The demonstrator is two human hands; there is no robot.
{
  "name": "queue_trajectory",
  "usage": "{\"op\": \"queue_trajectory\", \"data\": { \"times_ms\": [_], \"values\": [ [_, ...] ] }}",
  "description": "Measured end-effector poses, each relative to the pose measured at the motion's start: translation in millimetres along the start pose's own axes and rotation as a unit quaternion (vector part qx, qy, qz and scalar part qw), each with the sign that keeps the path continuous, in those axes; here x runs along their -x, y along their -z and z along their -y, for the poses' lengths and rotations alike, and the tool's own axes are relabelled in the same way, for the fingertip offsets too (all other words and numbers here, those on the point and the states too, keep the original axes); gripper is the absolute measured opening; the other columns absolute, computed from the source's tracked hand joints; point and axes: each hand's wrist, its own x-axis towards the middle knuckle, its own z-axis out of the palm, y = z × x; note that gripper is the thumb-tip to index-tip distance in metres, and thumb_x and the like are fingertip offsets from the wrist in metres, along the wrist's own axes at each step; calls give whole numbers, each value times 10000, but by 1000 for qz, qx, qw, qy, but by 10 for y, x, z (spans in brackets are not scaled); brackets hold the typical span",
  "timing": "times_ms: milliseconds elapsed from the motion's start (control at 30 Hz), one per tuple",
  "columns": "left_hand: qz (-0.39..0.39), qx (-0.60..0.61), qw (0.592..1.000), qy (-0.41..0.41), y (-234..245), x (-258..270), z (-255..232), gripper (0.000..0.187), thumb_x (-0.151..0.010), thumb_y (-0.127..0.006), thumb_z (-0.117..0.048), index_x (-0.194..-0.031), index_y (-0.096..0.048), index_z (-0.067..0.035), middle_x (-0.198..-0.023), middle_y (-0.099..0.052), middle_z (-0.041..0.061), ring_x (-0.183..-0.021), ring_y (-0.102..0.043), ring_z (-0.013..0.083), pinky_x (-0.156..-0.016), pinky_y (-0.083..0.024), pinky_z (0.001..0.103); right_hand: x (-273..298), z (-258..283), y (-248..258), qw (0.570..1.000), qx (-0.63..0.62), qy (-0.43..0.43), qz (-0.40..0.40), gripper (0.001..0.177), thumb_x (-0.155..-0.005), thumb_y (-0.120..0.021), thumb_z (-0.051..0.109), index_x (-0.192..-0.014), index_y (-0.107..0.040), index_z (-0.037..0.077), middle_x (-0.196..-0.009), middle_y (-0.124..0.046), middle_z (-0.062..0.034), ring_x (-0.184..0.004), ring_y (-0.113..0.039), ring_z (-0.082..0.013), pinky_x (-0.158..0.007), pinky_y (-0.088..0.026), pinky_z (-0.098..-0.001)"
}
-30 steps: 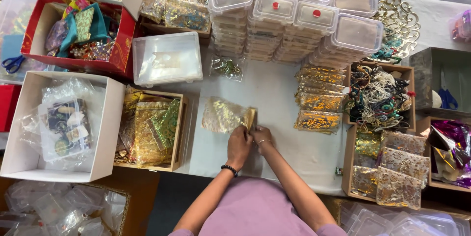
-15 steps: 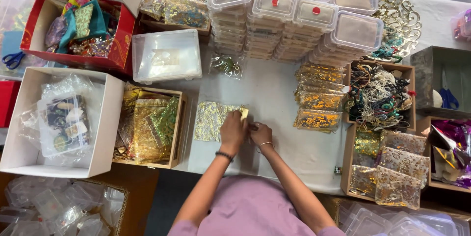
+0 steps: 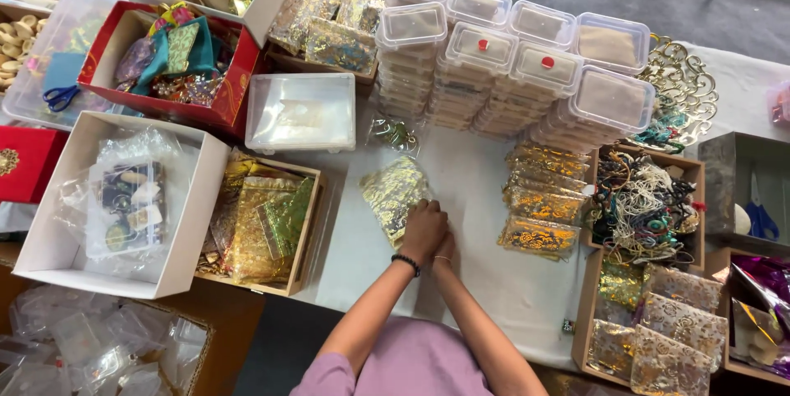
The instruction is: Sorting and packing various gold and silver-colored jewelry components, beads, and lace into small plastic bags and containers.
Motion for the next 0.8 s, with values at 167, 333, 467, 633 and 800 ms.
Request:
{"op": "queue_trajectory", "data": {
  "times_ms": [167,333,467,633,800],
  "values": [
    [-35,164,985,35,385,319,-39,150,-831,-689,-176,-915,-784,-96,-1045,-694,91,-1086,-587,329,-942,-444,475,135,147,-36,983,-156,-94,29,267,-1000,-482,175,-1193,-633,68,-1078,-716,-69,-897,-676,-166,-741,-565,-275],
    [-288,151,926,194,540,647,122,309,-846,-737,-155,-1080,-714,45,-1215,-564,329,-1023,-540,385,-898,-439,485,823,1193,-413,990,24,-141,4,282,-959,-683,95,-1231,-639,33,-1074,-706,-106,-873,-671,-215,-692,-576,-349],
    [-139,357,798,465,58,972,599,294,-904,-755,-223,-1075,-710,11,-937,-714,130,-818,-657,219,-748,-537,362,1163,1578,-620,981,45,-172,77,378,-879,-721,20,-1236,-603,60,-1110,-731,-89,-953,-743,-234,-791,-656,-371],
    [-93,629,594,492,-370,1110,870,209,-920,-735,-150,-1027,-742,29,-915,-764,62,-785,-701,117,-707,-568,261,1146,1405,-712,978,68,-177,81,428,-856,-742,-15,-1247,-591,68,-1149,-717,-95,-996,-734,-245,-830,-646,-381],
    [3,598,646,474,-562,1315,785,195,-941,-717,-149,-935,-734,45,-824,-684,57,-681,-558,118,-599,-435,264,811,964,-743,989,-16,-145,-2,491,-855,-702,-54,-1296,-544,95,-1181,-685,-91,-945,-717,-216,-771,-629,-371]
  ]
}}
